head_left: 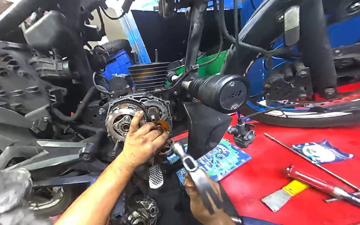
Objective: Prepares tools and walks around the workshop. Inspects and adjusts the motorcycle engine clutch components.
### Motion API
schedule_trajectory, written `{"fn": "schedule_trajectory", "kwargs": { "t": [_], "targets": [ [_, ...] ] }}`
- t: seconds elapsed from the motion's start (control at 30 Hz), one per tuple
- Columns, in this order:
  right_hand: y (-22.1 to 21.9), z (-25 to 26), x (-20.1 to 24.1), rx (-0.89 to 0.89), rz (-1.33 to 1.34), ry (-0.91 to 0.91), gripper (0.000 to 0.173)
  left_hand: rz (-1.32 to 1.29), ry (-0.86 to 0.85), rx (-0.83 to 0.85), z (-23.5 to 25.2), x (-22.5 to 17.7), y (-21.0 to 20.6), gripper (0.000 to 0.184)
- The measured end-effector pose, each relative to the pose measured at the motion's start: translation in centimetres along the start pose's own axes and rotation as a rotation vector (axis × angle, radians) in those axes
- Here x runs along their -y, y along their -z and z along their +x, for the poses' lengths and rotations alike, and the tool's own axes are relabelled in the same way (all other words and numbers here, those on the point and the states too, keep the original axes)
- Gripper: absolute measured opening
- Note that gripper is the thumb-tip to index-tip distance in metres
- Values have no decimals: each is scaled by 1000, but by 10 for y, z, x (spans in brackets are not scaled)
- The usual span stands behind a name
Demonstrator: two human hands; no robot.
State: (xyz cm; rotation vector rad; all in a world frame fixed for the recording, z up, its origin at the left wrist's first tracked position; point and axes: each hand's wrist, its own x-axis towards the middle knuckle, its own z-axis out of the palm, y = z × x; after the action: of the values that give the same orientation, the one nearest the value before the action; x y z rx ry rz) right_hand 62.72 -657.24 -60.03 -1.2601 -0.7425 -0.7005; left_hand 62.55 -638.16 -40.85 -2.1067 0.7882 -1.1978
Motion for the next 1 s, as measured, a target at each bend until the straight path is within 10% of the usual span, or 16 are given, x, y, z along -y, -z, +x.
{"fn": "schedule_trajectory", "kwargs": {
  "t": [1.0],
  "targets": [
    [6,21,0,41,-466,333,46,-24,46,-16,-1,-3,-3,15]
  ]
}}
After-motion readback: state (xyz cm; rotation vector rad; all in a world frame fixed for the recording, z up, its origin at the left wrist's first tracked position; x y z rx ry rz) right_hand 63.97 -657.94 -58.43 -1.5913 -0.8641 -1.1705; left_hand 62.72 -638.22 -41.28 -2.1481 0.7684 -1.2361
